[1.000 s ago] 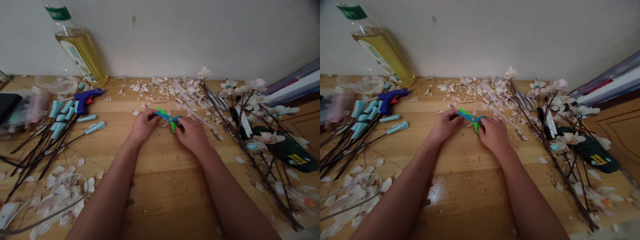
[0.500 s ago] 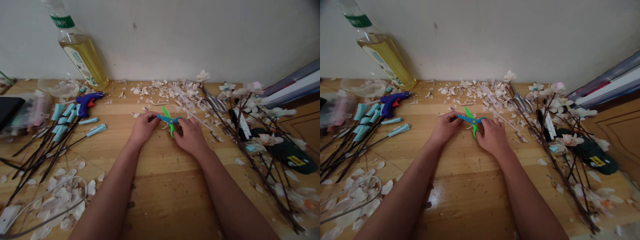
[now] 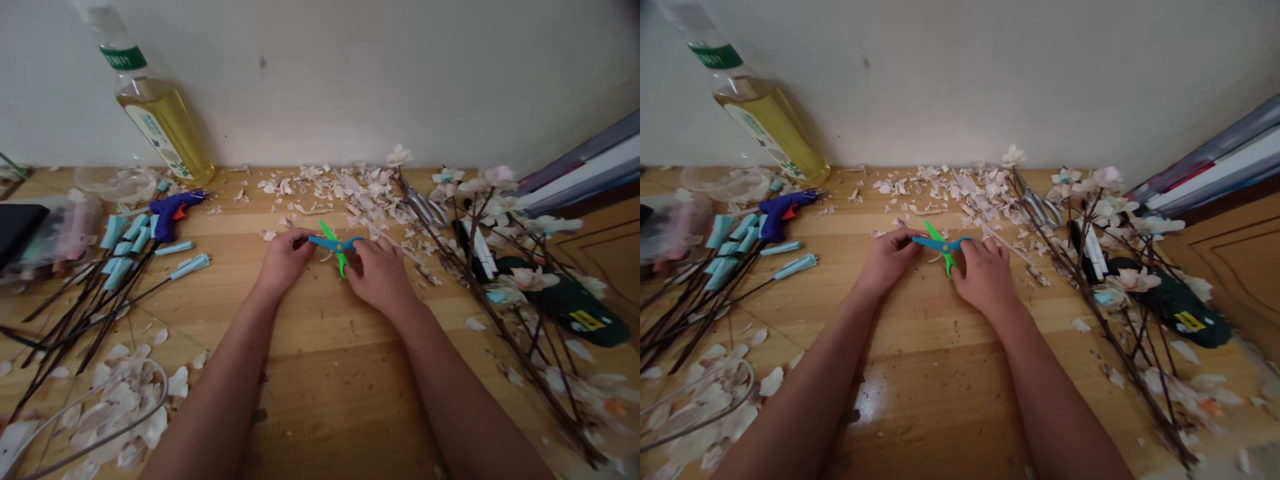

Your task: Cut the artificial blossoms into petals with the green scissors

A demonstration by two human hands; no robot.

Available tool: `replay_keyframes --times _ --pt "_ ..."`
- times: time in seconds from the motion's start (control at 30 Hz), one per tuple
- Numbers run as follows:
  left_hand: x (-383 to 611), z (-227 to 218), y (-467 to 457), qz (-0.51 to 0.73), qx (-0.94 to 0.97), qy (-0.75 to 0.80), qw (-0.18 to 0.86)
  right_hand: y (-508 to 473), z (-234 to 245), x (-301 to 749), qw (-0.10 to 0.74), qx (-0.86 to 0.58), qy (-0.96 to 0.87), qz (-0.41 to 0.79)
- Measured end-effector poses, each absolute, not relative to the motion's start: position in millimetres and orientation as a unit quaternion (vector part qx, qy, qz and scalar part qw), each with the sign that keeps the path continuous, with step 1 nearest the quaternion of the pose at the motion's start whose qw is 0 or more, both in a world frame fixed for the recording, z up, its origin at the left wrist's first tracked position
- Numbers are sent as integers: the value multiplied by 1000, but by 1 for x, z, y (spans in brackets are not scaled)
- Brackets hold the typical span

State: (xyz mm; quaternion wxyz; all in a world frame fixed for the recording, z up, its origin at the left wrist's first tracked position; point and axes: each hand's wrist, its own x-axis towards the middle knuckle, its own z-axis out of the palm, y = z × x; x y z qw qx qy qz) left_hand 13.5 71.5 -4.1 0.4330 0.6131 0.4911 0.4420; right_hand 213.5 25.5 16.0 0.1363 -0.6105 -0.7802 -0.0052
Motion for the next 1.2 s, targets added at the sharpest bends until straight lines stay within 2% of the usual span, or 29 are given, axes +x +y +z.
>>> replay_keyframes --times 0.13,0.8,1.2 --pt "12 -3 71 422 638 497 410 24 18 210 117 -611 -783 -16" --pt "6 -10 73 452 561 454 524 17 30 207 87 -640 -763 -38" --pt "8 -13 75 476 495 457 564 17 28 206 91 -626 -774 -9"
